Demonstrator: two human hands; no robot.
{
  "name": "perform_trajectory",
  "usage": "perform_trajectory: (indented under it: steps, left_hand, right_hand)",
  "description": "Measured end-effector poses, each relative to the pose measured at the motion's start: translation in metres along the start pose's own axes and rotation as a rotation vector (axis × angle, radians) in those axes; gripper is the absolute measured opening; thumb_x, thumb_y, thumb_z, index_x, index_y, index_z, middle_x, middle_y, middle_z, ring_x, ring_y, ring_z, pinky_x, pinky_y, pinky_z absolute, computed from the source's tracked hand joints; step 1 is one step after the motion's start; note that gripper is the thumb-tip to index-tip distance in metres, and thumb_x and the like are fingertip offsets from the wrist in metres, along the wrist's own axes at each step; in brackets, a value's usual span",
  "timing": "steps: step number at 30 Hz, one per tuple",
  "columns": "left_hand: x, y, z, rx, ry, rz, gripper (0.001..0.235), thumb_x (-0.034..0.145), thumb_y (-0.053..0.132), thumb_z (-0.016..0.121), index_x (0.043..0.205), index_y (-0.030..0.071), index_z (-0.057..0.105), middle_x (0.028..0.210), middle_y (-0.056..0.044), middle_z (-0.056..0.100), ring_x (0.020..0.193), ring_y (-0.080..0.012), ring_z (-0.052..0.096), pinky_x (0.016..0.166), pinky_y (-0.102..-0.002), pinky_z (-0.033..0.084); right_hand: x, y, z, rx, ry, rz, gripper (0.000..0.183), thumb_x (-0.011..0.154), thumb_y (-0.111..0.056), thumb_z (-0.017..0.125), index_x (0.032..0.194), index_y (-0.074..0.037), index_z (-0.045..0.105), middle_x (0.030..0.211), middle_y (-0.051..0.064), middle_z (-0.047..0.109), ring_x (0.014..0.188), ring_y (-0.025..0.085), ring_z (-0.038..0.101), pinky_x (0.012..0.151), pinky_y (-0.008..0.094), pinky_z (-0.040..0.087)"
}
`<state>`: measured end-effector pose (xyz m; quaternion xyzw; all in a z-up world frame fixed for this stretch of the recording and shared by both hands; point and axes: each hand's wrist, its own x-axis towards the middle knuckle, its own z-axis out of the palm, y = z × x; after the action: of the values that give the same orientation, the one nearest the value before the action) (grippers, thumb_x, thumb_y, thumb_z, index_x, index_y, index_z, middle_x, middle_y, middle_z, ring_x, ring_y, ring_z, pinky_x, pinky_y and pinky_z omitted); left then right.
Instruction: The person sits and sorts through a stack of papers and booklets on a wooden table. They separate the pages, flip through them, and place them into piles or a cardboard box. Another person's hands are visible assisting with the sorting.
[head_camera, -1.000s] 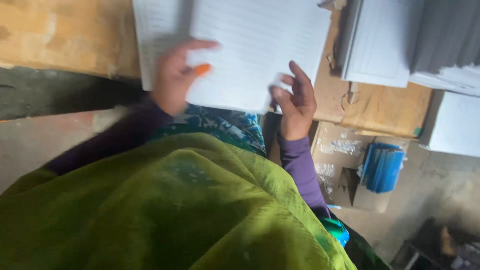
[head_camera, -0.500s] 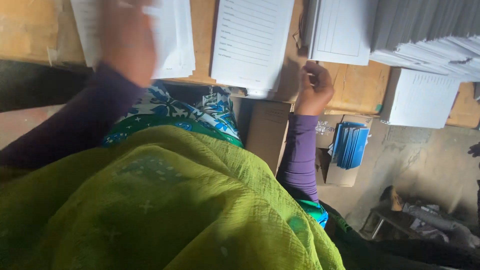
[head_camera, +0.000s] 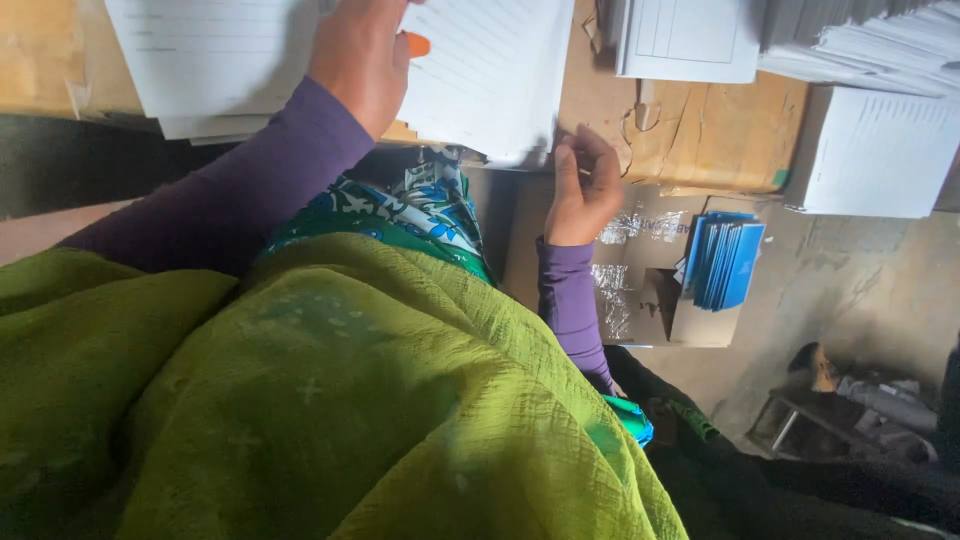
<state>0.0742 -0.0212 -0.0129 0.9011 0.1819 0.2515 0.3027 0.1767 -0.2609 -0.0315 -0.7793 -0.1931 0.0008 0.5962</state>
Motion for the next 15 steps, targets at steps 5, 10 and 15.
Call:
perform_trajectory:
  steps: [5, 10, 15]
  left_hand:
    - [0.002, 0.029, -0.030, -0.559, -0.016, -0.064, 0.041, 0.076, -0.023, 0.042, 0.105, 0.004, 0.050, 0.103, -0.011, 0.051, 0.093, -0.0234, 0.053, 0.074, -0.028, 0.051]
    - [-0.011, 0.047, -0.026, -0.128, 0.007, -0.002, 0.037, 0.083, 0.003, 0.083, 0.108, 0.005, 0.055, 0.112, -0.018, 0.051, 0.096, -0.0353, 0.052, 0.072, -0.043, 0.044]
    - [-0.035, 0.070, -0.001, -0.256, -0.229, 0.117, 0.047, 0.064, 0.009, 0.077, 0.103, 0.003, 0.053, 0.105, -0.011, 0.050, 0.093, -0.0274, 0.052, 0.072, -0.037, 0.047]
  right_hand:
    - [0.001, -0.004, 0.004, 0.212, -0.075, 0.218, 0.068, 0.087, -0.041, 0.063, 0.134, 0.003, 0.045, 0.124, 0.018, 0.055, 0.111, 0.026, 0.056, 0.096, 0.035, 0.046]
    - [-0.015, -0.022, 0.008, 0.726, -0.393, 0.195, 0.040, 0.098, -0.013, 0.062, 0.134, 0.001, 0.053, 0.135, 0.017, 0.056, 0.131, 0.031, 0.051, 0.116, 0.044, 0.039]
    - [-0.024, -0.058, 0.021, 0.753, -0.338, 0.369, 0.027, 0.087, -0.012, 0.058, 0.068, -0.011, 0.039, 0.067, -0.004, 0.034, 0.065, 0.010, 0.030, 0.064, 0.029, 0.027]
